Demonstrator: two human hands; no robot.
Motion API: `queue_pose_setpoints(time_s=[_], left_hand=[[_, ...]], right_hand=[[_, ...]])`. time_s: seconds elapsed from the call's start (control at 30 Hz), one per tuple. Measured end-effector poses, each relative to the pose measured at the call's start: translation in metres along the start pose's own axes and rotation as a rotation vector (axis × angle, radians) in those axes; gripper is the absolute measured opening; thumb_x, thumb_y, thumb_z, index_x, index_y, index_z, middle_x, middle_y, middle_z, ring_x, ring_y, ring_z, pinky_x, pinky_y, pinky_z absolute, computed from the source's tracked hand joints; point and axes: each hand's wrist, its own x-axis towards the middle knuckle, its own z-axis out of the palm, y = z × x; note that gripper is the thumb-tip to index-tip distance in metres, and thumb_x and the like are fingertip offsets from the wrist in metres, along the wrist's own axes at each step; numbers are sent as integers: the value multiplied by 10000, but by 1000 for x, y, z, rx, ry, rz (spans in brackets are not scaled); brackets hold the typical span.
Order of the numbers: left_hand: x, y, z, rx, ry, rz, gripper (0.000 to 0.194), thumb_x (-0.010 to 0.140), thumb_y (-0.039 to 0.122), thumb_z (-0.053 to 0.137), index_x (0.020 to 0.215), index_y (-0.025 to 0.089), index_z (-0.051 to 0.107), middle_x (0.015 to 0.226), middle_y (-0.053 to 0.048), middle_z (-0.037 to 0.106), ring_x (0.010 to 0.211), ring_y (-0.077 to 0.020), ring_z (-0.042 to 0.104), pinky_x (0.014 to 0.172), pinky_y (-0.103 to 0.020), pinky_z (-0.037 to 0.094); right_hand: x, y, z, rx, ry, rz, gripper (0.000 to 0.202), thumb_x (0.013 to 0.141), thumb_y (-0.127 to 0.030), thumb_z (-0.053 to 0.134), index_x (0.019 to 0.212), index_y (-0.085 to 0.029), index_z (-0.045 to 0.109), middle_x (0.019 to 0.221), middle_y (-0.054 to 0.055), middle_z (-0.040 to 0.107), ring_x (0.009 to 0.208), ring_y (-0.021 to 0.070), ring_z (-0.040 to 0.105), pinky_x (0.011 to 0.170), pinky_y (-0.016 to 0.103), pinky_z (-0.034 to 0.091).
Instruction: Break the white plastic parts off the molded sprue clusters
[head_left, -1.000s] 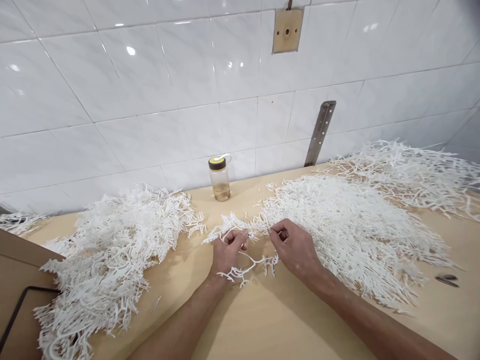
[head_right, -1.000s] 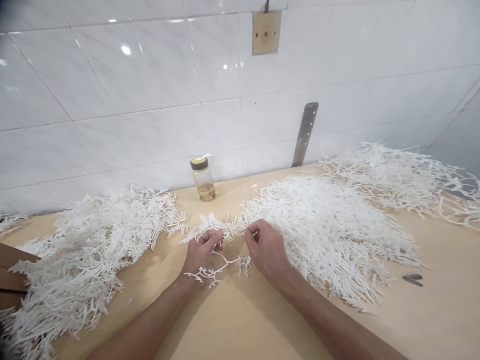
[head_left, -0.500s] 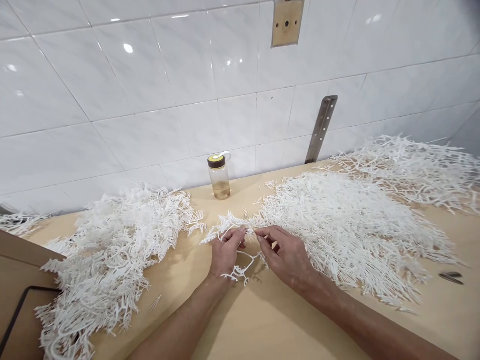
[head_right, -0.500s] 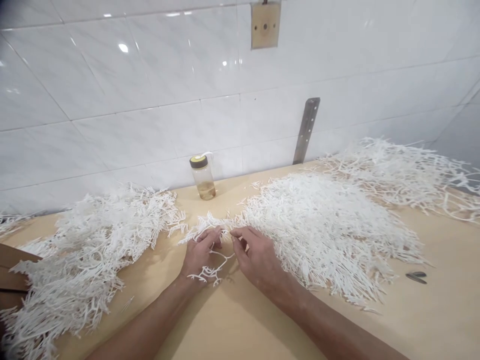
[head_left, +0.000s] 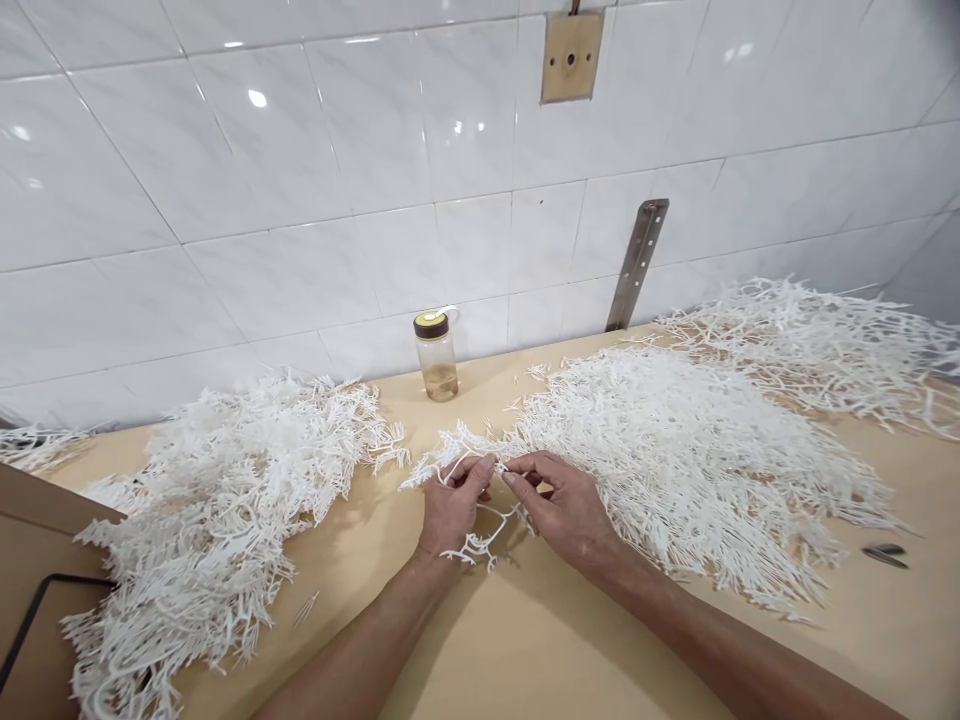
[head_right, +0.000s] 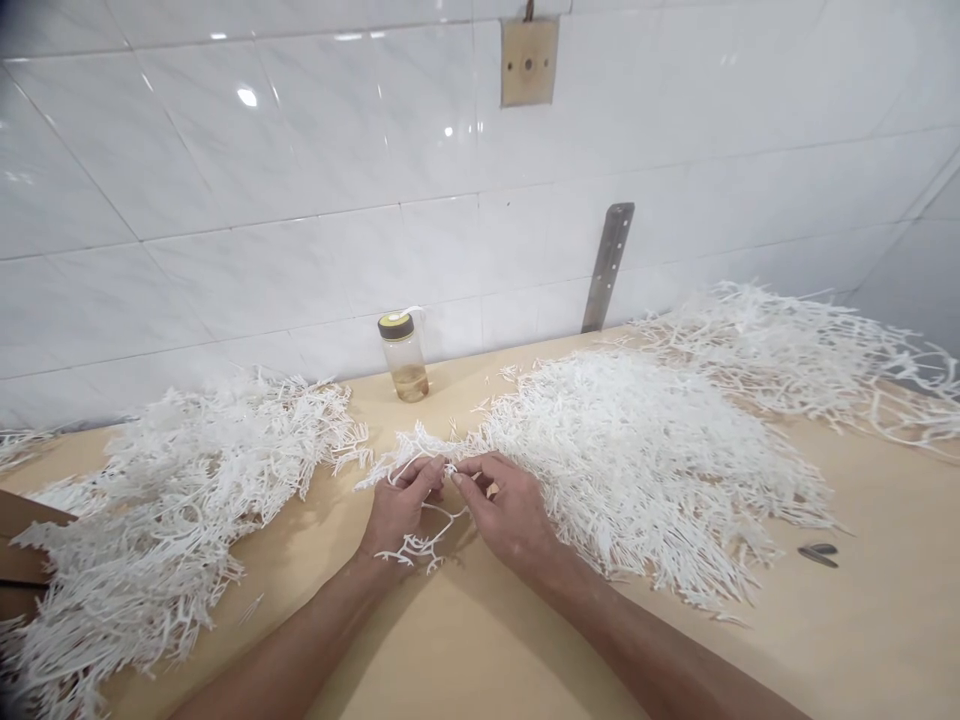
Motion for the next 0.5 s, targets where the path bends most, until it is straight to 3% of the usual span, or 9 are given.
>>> queue_pose_setpoints(time_s=[0.3,0.5], left_hand=[[-6,8,4,-1,-15,2,348,662,449,774,542,168,608,557,28,491,588,-120,438,600,-253,379],[-7,6,4,-36,-33,-68,332,670,400,760,535,166,567,545,29,494,567,-113,452,587,-249,370]], right_hand=[[0,-4,1,61,30,83,224,882,-408,600,850,-201,680,762,52,683,669,186,629,483,260,492],[2,-3,0,-8,20,78,185,884,-352,575,841,-200,671,771,43,694,666,175,630,523,261,489]])
